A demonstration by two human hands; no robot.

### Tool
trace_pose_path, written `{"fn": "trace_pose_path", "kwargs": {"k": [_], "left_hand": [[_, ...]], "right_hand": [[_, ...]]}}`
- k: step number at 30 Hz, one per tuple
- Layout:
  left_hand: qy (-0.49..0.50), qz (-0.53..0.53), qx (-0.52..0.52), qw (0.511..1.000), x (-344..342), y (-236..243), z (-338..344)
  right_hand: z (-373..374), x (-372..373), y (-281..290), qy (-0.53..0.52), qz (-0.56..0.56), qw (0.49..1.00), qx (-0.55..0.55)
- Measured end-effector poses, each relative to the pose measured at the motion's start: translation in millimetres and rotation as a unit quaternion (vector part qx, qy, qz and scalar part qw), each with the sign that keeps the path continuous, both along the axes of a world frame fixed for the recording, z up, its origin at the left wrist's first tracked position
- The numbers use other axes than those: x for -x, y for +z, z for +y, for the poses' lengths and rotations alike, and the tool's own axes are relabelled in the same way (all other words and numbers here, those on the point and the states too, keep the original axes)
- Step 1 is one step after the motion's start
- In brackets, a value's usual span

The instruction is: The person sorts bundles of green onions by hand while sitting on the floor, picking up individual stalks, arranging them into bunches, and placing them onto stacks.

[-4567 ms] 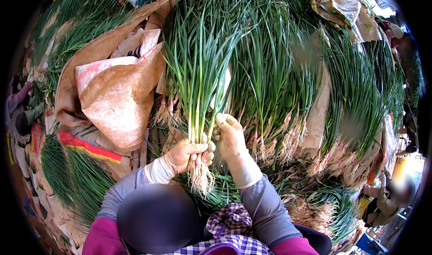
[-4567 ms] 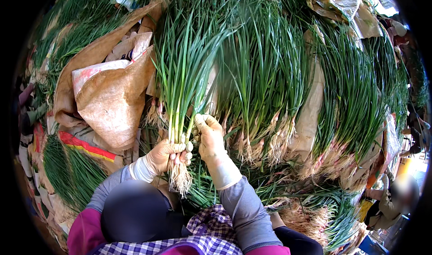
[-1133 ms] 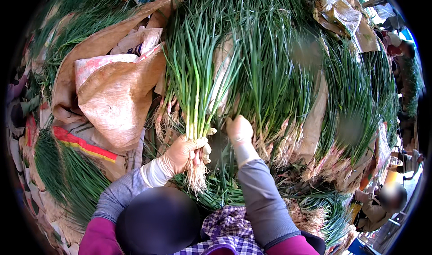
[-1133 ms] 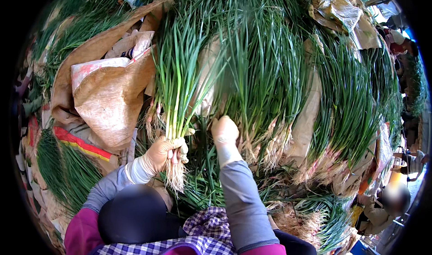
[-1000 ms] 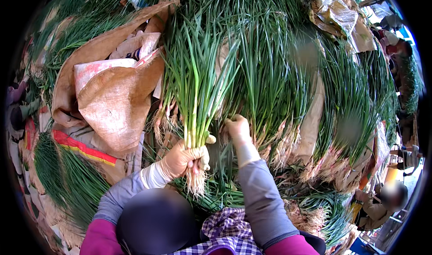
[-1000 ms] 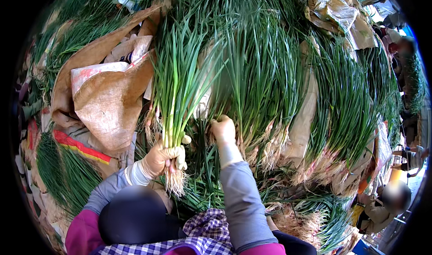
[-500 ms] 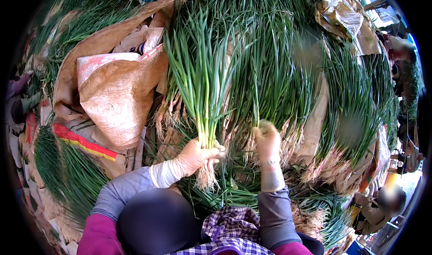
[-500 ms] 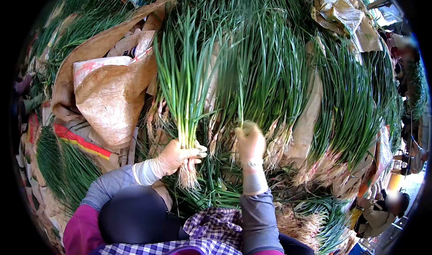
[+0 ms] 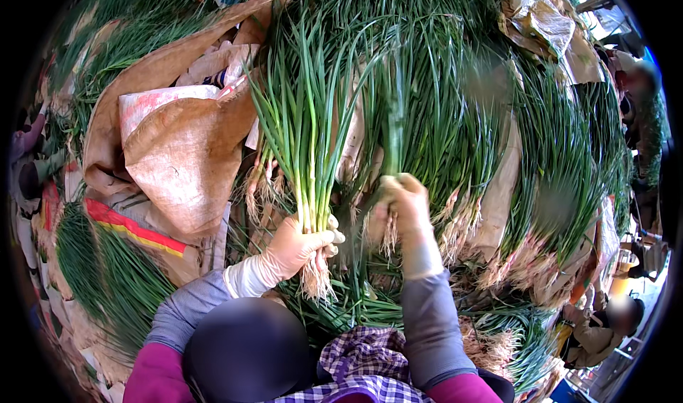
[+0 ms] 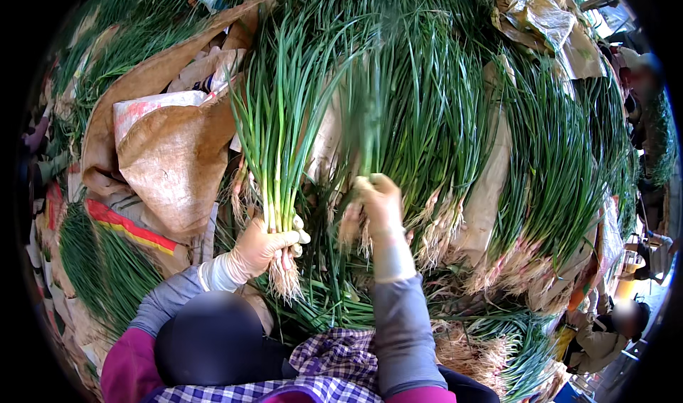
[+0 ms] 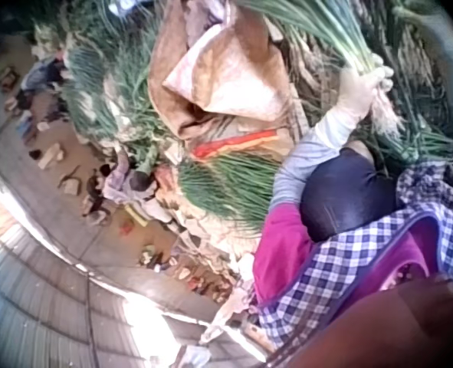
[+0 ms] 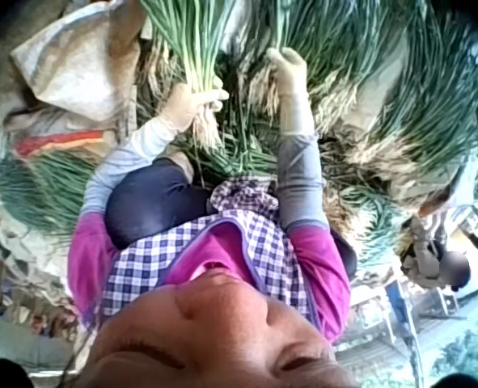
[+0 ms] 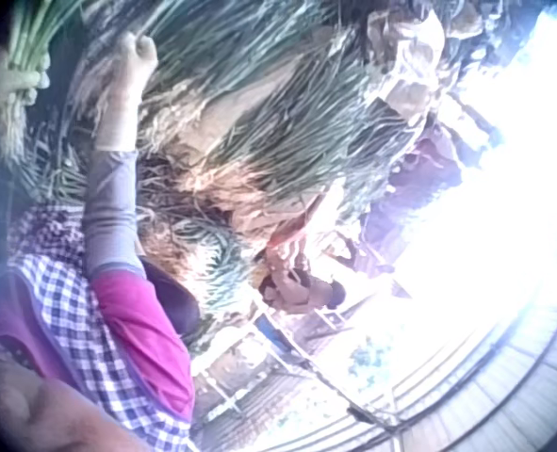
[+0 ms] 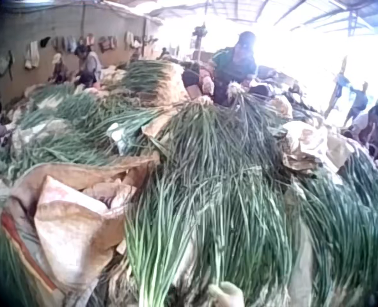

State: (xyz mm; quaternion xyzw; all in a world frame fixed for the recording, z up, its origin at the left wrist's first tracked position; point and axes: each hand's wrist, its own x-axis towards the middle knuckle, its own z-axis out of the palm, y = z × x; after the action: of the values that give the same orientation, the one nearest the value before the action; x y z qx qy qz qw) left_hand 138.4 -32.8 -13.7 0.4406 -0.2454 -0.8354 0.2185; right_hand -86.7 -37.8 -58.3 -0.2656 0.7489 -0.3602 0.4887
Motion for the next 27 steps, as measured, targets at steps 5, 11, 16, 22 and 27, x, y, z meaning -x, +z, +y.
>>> {"fn": "trace_pose_path", "kwargs": {"k": [5,11,16,22,27], "left_hand": [[-0.033,0.019,0.004,0.999,6,-3,0],[-0.098,0.050,-0.005,0.994,23,-6,4],[-0.051,-0.001,-0.005,0.999,24,-18,11],[-0.049,-0.001,0.008,0.999,15,-14,5],[-0.068,-0.069,0.036,0.995,8,-16,7]], "right_hand": [[36,54,20,-0.074,-0.288,0.952,0.073],[51,-23,20,-0.048,-0.385,0.921,0.017],[49,-42,13,0.002,-0.285,0.958,0.026],[20,12,10,0.154,0.366,0.918,0.005],[28,-42,28,0.169,0.120,0.978,0.011]]}}
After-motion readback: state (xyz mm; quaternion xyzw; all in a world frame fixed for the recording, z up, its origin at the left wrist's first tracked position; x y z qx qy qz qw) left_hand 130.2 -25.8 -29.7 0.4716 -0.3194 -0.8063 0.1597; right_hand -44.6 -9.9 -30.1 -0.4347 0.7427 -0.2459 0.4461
